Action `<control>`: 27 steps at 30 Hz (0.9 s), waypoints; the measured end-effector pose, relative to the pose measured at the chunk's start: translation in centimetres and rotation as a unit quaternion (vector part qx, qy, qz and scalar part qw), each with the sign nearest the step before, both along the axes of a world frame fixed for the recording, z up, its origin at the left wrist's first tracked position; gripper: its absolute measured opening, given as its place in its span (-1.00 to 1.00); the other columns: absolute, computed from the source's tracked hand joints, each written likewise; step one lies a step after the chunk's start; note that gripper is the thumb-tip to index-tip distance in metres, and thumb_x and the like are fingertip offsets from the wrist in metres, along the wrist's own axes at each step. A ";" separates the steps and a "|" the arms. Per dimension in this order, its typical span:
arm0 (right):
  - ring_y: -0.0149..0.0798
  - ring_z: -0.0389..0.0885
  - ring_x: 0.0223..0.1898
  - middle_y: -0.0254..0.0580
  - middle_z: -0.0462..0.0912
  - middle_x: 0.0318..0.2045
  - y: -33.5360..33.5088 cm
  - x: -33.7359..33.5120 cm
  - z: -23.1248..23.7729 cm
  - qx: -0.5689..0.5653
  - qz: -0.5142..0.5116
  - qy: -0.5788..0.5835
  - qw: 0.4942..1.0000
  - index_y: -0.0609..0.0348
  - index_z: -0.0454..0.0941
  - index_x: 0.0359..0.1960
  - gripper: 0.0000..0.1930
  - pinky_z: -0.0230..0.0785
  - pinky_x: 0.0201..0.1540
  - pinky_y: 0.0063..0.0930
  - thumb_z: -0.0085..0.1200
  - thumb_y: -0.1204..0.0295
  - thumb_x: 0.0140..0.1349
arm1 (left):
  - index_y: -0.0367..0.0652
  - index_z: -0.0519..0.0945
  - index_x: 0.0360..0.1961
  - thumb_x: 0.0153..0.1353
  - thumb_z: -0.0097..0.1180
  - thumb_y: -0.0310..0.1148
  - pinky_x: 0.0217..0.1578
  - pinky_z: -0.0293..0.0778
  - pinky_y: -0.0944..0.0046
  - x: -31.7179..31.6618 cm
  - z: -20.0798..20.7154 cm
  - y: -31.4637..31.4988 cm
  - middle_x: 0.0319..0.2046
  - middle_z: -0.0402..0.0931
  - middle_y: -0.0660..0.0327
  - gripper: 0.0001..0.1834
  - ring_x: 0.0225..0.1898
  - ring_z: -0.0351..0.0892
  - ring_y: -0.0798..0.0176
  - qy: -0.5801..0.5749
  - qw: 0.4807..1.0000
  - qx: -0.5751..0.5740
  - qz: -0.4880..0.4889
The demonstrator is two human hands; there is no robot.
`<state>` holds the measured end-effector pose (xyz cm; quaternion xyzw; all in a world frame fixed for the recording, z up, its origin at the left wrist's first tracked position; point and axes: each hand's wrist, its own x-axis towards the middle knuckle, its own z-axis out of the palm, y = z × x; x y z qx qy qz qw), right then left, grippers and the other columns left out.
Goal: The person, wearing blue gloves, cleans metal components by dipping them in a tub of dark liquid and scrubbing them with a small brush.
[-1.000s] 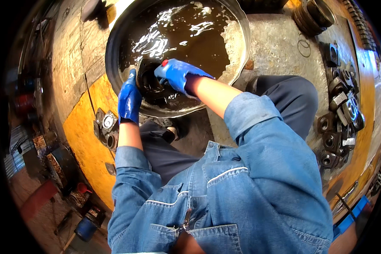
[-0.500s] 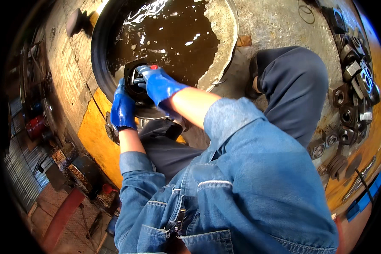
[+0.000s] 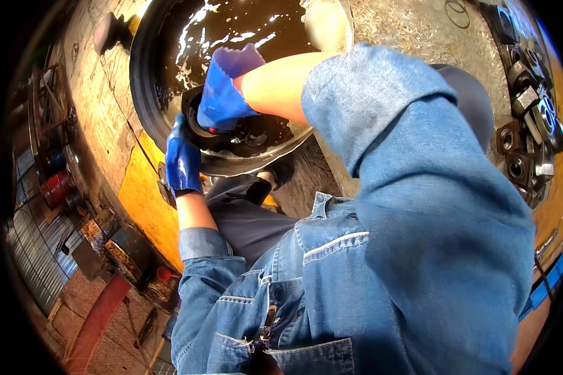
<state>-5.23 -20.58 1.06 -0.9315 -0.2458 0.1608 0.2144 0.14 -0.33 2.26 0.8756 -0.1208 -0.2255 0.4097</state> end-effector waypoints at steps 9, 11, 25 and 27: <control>0.13 0.78 -0.18 0.02 0.78 -0.28 1.6 1.3 -2.5 0.067 0.069 -0.057 0.994 0.19 0.72 -0.21 -0.68 0.62 -0.12 -0.08 -0.03 0.24 0.43 | -0.39 0.67 0.15 0.61 -0.01 -0.08 0.05 0.58 0.30 1.3 -1.0 -0.3 -0.01 0.73 0.10 -0.48 -0.05 0.68 0.25 0.184 0.966 -0.097 0.151; 0.13 0.78 -0.16 0.05 0.79 -0.26 1.5 1.7 -1.2 0.053 0.075 -0.063 0.994 0.16 0.73 -0.20 -0.67 0.63 -0.09 -0.05 -0.04 0.24 0.44 | -0.39 0.69 0.10 0.59 0.02 -0.03 0.03 0.58 0.29 1.0 -1.1 -0.6 -0.11 0.73 0.12 -0.46 -0.08 0.67 0.23 0.192 0.960 -0.110 0.173; 0.01 0.83 -0.14 -0.04 0.84 -0.19 3.9 1.5 0.9 -0.005 -0.166 0.212 0.963 0.13 0.81 -0.10 -0.74 0.67 -0.04 -0.19 0.28 0.36 0.20 | -0.42 0.69 0.05 0.57 0.06 -0.08 -0.18 0.62 0.21 1.7 -2.4 -0.6 -0.19 0.75 0.05 -0.49 -0.24 0.71 0.17 0.208 0.949 -0.151 0.184; 0.07 0.80 -0.17 0.12 0.79 -0.18 2.6 0.9 -0.3 0.170 -0.273 0.167 0.932 0.19 0.77 -0.10 -0.69 0.63 -0.03 -0.15 0.19 0.30 0.19 | -0.43 0.69 0.05 0.57 0.06 -0.06 -0.17 0.62 0.21 2.0 -2.7 -0.4 -0.19 0.76 0.05 -0.48 -0.24 0.71 0.18 0.193 0.956 -0.143 0.171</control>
